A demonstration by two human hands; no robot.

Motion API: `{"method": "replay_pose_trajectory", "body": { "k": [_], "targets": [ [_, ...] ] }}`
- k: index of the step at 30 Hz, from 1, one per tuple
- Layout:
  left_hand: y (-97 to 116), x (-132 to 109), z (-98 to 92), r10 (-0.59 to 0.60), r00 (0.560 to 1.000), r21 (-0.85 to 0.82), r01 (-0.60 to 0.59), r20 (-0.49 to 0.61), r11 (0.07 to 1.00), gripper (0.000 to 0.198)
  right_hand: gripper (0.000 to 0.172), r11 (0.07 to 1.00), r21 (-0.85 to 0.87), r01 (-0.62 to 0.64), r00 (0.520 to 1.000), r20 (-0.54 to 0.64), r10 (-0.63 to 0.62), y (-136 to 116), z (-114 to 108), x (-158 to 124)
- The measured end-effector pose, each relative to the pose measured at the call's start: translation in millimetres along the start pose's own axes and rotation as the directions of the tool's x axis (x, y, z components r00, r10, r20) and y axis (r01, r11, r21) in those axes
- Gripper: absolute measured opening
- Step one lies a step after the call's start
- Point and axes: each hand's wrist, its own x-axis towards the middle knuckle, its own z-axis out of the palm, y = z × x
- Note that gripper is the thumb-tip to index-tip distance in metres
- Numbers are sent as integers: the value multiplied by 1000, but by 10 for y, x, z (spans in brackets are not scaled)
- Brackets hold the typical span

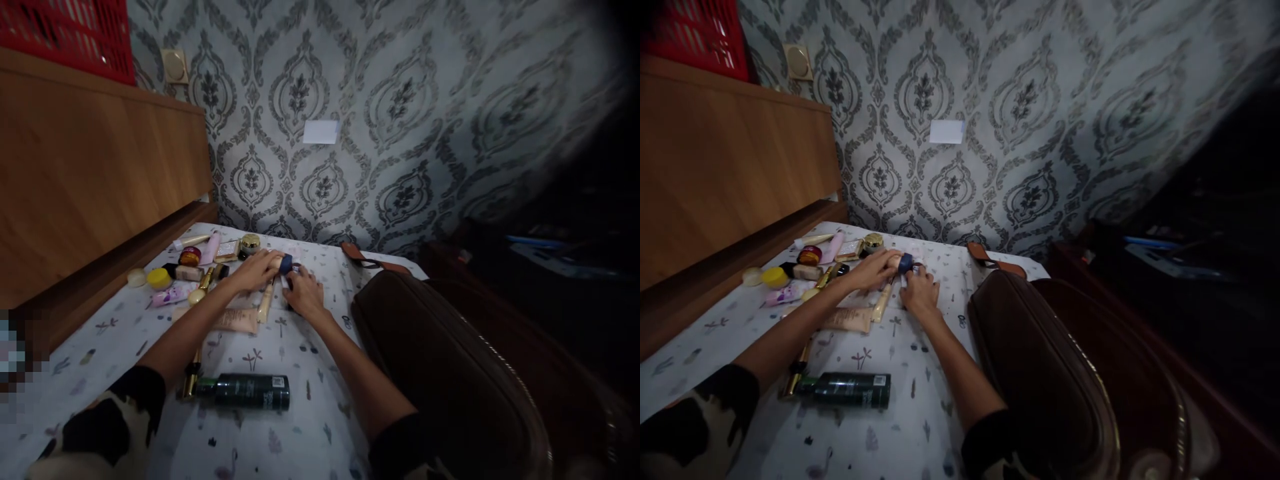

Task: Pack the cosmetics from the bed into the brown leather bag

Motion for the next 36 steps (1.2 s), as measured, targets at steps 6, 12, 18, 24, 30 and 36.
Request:
{"method": "replay_pose_trajectory", "body": {
  "k": [6, 12, 18, 24, 30, 36],
  "targets": [
    [-156, -174, -60, -79, 997, -3, 79, 26, 997, 33, 28, 995, 65, -82, 990, -106, 88, 113, -5, 19],
    [-163, -970, -225, 26, 984, -17, -23, 179, 1000, 66, 28, 984, 173, -53, 971, -220, 91, 189, 55, 4],
    [-225, -1430, -203, 84, 985, 155, -107, 149, 982, 49, 28, 974, 217, 64, 917, -399, 28, 214, 250, -96],
    [-200, -1073, -236, -167, 983, 362, 182, -73, 914, 40, 24, 963, 233, 134, 898, -439, -19, 286, 460, -157],
    [181, -543, -136, -63, 993, 201, 82, -101, 976, 50, 21, 952, 270, 147, 886, -464, -5, 296, 484, -139],
    [246, 134, 72, -3, 1000, 34, 2, 17, 999, 68, 17, 926, 330, 183, 877, -481, -2, 340, 502, -111]
  ]
}}
